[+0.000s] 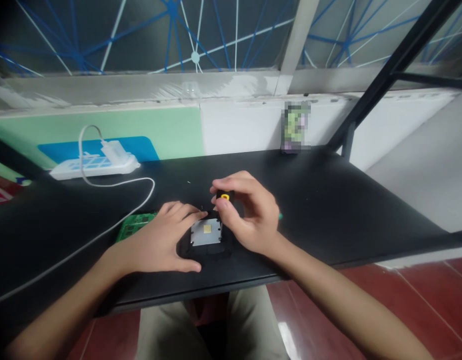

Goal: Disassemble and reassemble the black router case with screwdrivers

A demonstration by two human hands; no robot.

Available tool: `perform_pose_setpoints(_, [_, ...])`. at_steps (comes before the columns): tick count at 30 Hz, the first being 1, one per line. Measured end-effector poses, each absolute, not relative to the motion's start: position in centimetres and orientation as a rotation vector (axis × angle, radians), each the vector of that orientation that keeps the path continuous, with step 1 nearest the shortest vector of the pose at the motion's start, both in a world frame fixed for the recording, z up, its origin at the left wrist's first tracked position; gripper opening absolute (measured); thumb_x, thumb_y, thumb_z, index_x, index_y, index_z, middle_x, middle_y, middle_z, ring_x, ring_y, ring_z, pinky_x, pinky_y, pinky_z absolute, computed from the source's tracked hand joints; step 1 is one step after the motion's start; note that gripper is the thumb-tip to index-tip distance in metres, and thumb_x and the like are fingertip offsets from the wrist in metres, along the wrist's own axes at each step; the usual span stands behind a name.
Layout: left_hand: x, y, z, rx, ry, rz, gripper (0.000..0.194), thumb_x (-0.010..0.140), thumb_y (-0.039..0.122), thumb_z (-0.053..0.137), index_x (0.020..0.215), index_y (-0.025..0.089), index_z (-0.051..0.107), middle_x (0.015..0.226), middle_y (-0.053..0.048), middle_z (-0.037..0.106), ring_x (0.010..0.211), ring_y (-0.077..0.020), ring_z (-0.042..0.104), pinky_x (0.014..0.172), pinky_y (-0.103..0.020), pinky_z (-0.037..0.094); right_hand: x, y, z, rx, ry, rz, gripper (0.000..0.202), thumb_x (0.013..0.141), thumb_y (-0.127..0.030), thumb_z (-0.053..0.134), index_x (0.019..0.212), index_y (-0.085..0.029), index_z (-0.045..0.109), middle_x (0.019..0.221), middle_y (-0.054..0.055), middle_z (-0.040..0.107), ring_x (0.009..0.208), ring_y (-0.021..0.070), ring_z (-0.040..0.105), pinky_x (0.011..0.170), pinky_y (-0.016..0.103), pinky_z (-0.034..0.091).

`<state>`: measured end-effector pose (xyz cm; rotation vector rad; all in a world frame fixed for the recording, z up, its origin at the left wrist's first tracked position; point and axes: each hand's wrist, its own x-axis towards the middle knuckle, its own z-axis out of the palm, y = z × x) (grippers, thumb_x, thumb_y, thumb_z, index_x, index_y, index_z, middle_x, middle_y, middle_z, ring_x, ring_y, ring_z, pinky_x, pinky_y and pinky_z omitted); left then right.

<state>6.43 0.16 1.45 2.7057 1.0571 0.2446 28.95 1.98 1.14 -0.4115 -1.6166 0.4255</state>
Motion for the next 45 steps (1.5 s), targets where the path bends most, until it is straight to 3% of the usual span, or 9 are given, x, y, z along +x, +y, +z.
perform_pose_setpoints(7, [6.4, 0.2, 1.4, 2.704, 1.062, 0.236, 0.093, 0.074, 0.07, 0.074, 0.144, 0.017, 0.045, 0.13, -0.014, 0.056, 0.124, -0.0357, 0.049, 0.112, -0.054, 0.027, 28.8, 1.4, 1.1, -0.405, -1.602, 0.53, 0.03, 0.099, -0.022, 0.051, 0.127, -0.029, 0.062, 0.111, 0.006, 0.075, 0.08, 0.017, 0.074, 0.062, 0.033, 0.066])
perform_pose_setpoints(15, [6.5, 0.1, 1.7, 2.693, 1.074, 0.211, 0.092, 0.074, 0.069, 0.075, 0.143, 0.017, 0.046, 0.13, -0.015, 0.055, 0.124, -0.0367, 0.049, 0.111, -0.054, 0.028, 28.8, 1.7, 1.2, -0.444, -1.627, 0.441, 0.044, 0.085, -0.011, 0.069, 0.125, -0.029, 0.065, 0.101, 0.006, 0.067, 0.079, 0.0168, 0.069, 0.059, 0.031, 0.063])
perform_pose_setpoints(21, [6.5, 0.1, 1.6, 2.701, 1.065, 0.215, 0.088, 0.075, 0.069, 0.075, 0.141, 0.018, 0.048, 0.13, -0.014, 0.055, 0.123, -0.0364, 0.049, 0.111, -0.054, 0.028, 28.9, 2.4, 1.0, -0.385, -1.655, 0.333, 0.044, 0.081, -0.017, 0.076, 0.122, -0.029, 0.066, 0.095, 0.004, 0.062, 0.073, 0.0156, 0.066, 0.058, 0.031, 0.06])
perform_pose_setpoints(24, [6.5, 0.2, 1.6, 2.703, 1.07, 0.209, 0.092, 0.075, 0.069, 0.075, 0.144, 0.016, 0.045, 0.13, -0.014, 0.055, 0.124, -0.0355, 0.048, 0.112, -0.054, 0.027, 28.8, 2.1, 0.8, -0.358, -1.656, 0.427, 0.034, 0.093, -0.025, 0.06, 0.127, -0.028, 0.064, 0.105, 0.006, 0.061, 0.078, 0.0168, 0.069, 0.059, 0.034, 0.062])
perform_pose_setpoints(28, [6.5, 0.2, 1.6, 2.692, 1.074, 0.197, 0.093, 0.075, 0.07, 0.075, 0.145, 0.018, 0.045, 0.131, -0.014, 0.055, 0.125, -0.0356, 0.048, 0.113, -0.053, 0.027, 28.4, 1.3, 0.8, -0.413, -1.653, 0.485, 0.042, 0.1, -0.019, 0.042, 0.139, -0.026, 0.056, 0.116, 0.009, 0.066, 0.089, 0.0196, 0.073, 0.067, 0.038, 0.066])
perform_pose_setpoints(38, [6.4, 0.2, 1.2, 2.679, 1.061, 0.234, 0.088, 0.076, 0.074, 0.07, 0.142, 0.021, 0.049, 0.129, -0.013, 0.055, 0.122, -0.0381, 0.048, 0.109, -0.055, 0.031, 29.0, 2.4, 0.8, -0.363, -1.682, 0.31, 0.058, 0.076, -0.007, 0.076, 0.128, -0.029, 0.062, 0.1, 0.003, 0.056, 0.074, 0.0147, 0.066, 0.056, 0.031, 0.059])
perform_pose_setpoints(42, [6.5, 0.2, 1.3, 2.679, 1.066, 0.22, 0.092, 0.075, 0.075, 0.071, 0.144, 0.018, 0.047, 0.128, -0.014, 0.054, 0.122, -0.037, 0.047, 0.11, -0.053, 0.03, 28.8, 2.0, 0.7, -0.288, -1.681, 0.499, 0.042, 0.092, -0.017, 0.061, 0.133, -0.026, 0.058, 0.113, 0.007, 0.056, 0.086, 0.0183, 0.072, 0.065, 0.037, 0.065])
perform_pose_setpoints(45, [6.5, 0.2, 1.4, 2.684, 1.076, 0.196, 0.093, 0.075, 0.073, 0.072, 0.144, 0.016, 0.047, 0.129, -0.014, 0.054, 0.123, -0.0364, 0.047, 0.11, -0.052, 0.03, 28.6, 1.4, 0.7, -0.353, -1.689, 0.59, 0.042, 0.099, -0.016, 0.046, 0.139, -0.026, 0.052, 0.122, 0.01, 0.061, 0.098, 0.0205, 0.073, 0.075, 0.041, 0.066])
